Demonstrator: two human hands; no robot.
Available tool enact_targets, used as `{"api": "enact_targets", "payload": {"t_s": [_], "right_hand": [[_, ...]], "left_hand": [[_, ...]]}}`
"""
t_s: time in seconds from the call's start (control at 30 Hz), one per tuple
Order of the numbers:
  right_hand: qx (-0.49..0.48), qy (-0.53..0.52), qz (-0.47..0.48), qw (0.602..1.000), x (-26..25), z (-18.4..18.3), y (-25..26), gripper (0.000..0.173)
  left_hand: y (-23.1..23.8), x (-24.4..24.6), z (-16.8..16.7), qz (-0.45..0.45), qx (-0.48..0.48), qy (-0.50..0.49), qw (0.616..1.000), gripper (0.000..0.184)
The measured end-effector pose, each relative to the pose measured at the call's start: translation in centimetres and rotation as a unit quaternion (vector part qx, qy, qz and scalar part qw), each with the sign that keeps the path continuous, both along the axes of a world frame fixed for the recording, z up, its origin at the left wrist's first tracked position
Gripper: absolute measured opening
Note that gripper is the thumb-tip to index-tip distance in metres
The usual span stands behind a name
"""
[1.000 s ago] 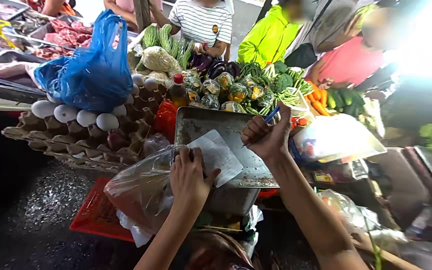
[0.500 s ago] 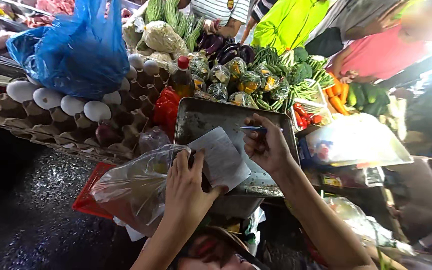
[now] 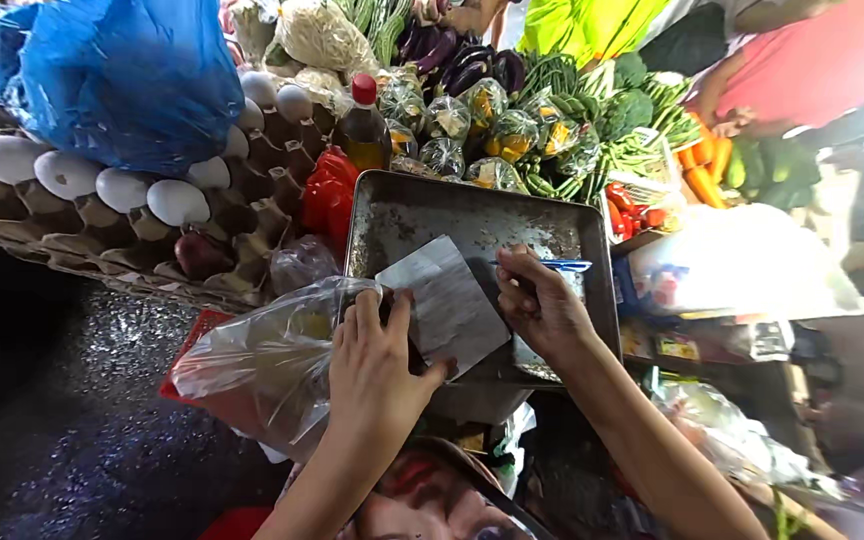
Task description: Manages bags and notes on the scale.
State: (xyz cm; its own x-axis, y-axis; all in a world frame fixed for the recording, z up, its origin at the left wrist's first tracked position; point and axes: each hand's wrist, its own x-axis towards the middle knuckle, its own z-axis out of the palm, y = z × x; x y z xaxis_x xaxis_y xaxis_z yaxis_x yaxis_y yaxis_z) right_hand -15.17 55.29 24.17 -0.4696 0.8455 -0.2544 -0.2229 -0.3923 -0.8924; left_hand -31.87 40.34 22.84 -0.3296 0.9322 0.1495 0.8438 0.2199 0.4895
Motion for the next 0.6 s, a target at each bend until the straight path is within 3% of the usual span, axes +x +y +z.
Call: {"api": "enact_targets", "payload": {"t_s": [0.2,0.4,0.5,0.6], "right_hand": [[-0.015,0.008,0.019,1.000,0.1,0.1,0.2,0.024],[0.014,-0.045,0.034,0.998,-0.6,0.2,-0.3,0.015],[0.034,-0.067,0.038,0.996,-0.8,0.2,-0.4,0.009],[0.016,-0.055,0.013,0.998,-0.8,0.1,-0.5,0.013]], "left_hand": [[0.1,0.1,0.1,-0.002,0.004,-0.002,1.000,0.085],[2.0,2.3,0.3,0.035,0.049,-0.014,0.998,0.058],[2.2,2.5,-0.4,0.041,0.018,0.049,0.998,0.062],[2.1,2.4,-0.8,0.044,0.025,0.064,0.997,0.065]]}}
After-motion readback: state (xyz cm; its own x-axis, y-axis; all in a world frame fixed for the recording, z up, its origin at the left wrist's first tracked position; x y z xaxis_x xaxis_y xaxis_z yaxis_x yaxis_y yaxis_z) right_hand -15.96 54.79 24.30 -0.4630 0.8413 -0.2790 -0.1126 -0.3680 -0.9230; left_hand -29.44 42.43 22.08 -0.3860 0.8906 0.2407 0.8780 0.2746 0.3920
